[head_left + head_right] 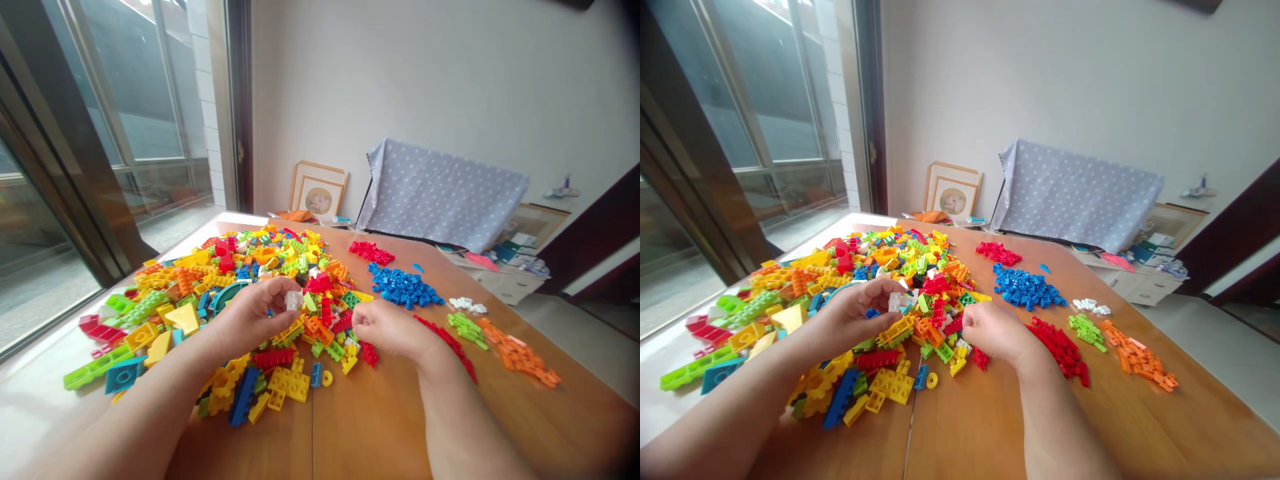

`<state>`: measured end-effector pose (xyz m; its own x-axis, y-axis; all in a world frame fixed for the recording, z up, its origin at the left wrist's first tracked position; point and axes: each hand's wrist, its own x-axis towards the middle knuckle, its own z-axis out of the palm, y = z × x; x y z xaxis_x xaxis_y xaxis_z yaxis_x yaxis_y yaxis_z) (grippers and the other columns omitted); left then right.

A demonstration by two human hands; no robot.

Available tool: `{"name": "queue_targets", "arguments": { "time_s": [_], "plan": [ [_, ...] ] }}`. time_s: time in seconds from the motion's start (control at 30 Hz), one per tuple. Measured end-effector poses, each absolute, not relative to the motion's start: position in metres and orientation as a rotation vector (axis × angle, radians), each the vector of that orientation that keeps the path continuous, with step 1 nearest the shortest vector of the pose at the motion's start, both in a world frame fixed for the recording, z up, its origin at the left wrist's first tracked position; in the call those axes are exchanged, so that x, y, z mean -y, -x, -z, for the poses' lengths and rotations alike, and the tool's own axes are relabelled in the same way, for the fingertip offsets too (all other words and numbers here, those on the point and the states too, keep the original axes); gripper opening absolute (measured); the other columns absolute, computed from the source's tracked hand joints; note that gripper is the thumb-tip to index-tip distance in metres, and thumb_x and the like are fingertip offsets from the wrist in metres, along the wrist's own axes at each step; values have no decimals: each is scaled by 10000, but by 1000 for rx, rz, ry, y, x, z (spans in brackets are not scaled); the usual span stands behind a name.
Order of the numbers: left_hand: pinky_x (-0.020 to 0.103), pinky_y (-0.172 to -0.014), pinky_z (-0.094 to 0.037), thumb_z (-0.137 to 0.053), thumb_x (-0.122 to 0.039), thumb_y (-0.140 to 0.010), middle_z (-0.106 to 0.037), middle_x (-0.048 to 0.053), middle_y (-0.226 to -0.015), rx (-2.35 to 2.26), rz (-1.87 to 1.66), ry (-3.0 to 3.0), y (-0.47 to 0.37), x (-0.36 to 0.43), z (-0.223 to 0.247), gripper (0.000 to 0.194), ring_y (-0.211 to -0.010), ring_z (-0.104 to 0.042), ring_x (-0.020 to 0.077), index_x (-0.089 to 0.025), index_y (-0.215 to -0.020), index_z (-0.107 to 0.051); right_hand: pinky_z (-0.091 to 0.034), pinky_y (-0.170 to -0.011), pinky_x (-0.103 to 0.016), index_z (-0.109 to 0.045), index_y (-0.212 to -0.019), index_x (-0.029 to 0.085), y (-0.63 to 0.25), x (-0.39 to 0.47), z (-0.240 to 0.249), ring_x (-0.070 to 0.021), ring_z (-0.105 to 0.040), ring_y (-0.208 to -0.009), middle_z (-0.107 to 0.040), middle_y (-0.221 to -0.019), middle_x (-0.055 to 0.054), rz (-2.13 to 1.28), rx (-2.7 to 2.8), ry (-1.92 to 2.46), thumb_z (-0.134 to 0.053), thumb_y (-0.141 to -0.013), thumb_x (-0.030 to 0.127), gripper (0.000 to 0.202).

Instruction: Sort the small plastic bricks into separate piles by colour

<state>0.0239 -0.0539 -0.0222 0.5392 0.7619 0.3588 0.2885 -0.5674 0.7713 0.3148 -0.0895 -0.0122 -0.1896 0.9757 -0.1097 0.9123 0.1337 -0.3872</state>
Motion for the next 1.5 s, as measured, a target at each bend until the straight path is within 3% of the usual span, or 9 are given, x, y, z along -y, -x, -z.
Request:
{"name": "queue_targets", "arguments": {
  "time_s": [0.13,0.3,0.6,0.67,0.8,0.97,1.17,1.33,1.5],
  "plan": [
    [234,-689,-477,-646,-319,-890,-601,-19,-838,-848,-928,-2079,-21,55,16,247,-725,-556,107,-188,-1093,-592,-225,-566,-283,-679,-708,200,-315,99,19,-139,-531,-641,-658,-701,-8,-358,2374,2074,-647,-757,174,64],
    [253,-718,-493,-645,-351,-892,-622,-5,-870,-814,-914,-2029,-22,57,13,283,-752,-576,116,-179,-1108,-581,-237,-601,-291,-706,-811,228,-305,117,33,-179,-576,-734,-695,-793,-35,-230,2329,2064,-649,-807,264,67],
    [276,-735,-516,-614,-365,-923,-651,16,-922,-763,-896,-2060,-20,57,19,321,-790,-611,140,-192,-1192,-597,-283,-604,-286,-600,-742,207,-317,124,31,-162,-542,-680,-636,-759,-25,-296,2080,1916,-615,-847,250,114],
    [283,-755,-522,-610,-371,-930,-659,22,-950,-741,-893,-2060,-20,58,19,329,-813,-617,144,-195,-1207,-596,-341,-619,-282,-599,-784,209,-310,122,26,-164,-553,-699,-632,-785,-23,-471,1942,1727,-618,-864,282,110],
    [293,-785,-534,-622,-390,-936,-681,31,-963,-697,-879,-2056,-22,62,16,366,-837,-631,149,-187,-1239,-600,-430,-608,-264,-600,-916,206,-271,119,23,-158,-616,-716,-649,-820,-11,-1147,1544,1325,-671,-868,372,187],
    [289,-793,-550,-640,-372,-925,-725,48,-989,-676,-855,-2130,-22,62,14,400,-850,-672,167,-182,-1276,-613,-475,-617,-212,-633,-1026,175,-228,111,28,-132,-681,-767,-710,-972,-55,-1664,1032,903,-789,-789,333,324],
    [332,-947,-529,-627,-378,-925,-736,66,-1201,-851,-848,-2426,-18,52,20,456,-1067,-696,245,-246,-1362,-628,-362,-509,-153,-654,-1001,156,-214,94,36,-72,-639,-687,-695,-911,-26,-1710,827,787,-876,-727,351,403],
    [356,-949,-545,-605,-390,-942,-755,82,-1172,-873,-839,-2557,-19,48,28,528,-1031,-726,247,-255,-1451,-565,-200,-438,-165,-617,-909,167,-207,88,42,-49,-522,-527,-644,-705,31,-1631,769,887,-904,-635,278,412],
    [376,-1037,-514,-644,-403,-918,-712,84,-1287,-851,-898,-2569,-21,50,27,527,-1168,-681,267,-289,-1430,-591,-169,-428,-169,-608,-878,168,-208,88,42,-41,-490,-508,-640,-704,28,-1712,739,810,-873,-650,282,368]
  ]
}}
